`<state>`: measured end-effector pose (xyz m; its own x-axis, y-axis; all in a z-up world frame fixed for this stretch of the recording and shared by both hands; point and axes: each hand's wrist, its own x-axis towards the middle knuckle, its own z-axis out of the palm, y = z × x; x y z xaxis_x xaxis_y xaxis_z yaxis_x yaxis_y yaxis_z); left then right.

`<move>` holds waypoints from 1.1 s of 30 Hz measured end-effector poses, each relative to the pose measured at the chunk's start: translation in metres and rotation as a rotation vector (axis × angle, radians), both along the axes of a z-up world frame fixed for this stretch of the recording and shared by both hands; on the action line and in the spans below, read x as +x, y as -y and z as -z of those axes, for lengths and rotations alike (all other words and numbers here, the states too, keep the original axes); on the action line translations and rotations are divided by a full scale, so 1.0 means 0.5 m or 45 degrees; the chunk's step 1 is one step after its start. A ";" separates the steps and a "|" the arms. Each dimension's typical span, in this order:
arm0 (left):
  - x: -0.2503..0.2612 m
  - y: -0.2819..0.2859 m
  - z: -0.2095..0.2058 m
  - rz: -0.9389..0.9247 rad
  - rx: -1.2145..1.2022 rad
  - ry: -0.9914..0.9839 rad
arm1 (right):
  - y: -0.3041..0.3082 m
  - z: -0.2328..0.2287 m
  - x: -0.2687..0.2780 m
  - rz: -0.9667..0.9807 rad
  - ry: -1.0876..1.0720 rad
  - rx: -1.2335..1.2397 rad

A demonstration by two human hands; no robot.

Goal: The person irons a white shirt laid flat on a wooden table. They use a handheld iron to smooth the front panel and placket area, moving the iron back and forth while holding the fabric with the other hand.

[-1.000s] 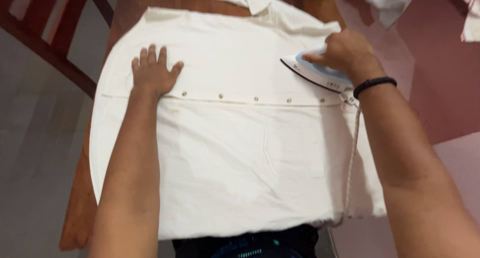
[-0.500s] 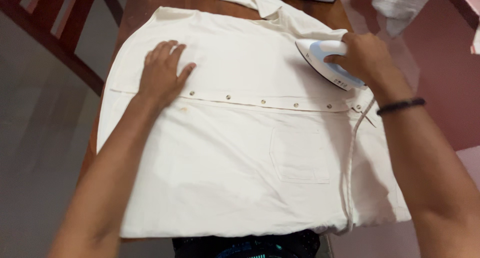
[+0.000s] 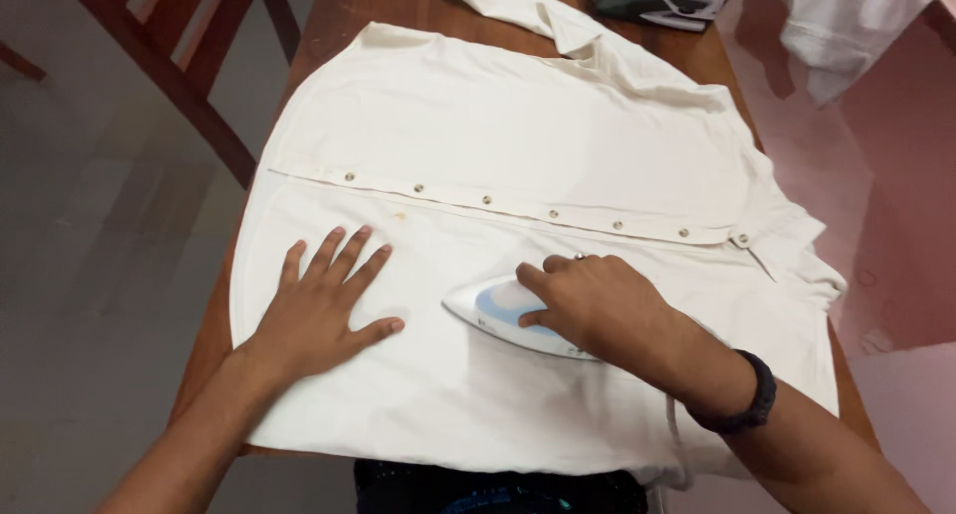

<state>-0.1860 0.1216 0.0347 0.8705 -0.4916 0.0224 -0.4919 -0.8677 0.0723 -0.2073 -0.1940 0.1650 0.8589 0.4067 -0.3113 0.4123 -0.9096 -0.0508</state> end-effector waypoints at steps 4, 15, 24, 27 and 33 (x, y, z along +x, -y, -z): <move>0.003 -0.010 -0.003 0.049 -0.064 0.022 | -0.002 0.004 0.029 0.142 0.037 0.090; 0.070 0.140 -0.031 -0.044 -0.121 0.180 | 0.020 -0.005 0.051 0.170 0.050 0.085; 0.070 0.126 0.011 0.008 -0.169 0.029 | 0.147 -0.014 0.044 0.446 0.020 -0.105; 0.068 0.125 0.003 0.004 -0.147 0.021 | 0.180 -0.012 0.028 0.531 0.048 -0.098; 0.068 0.132 0.001 -0.007 -0.146 0.034 | 0.213 -0.008 -0.022 0.583 0.116 -0.099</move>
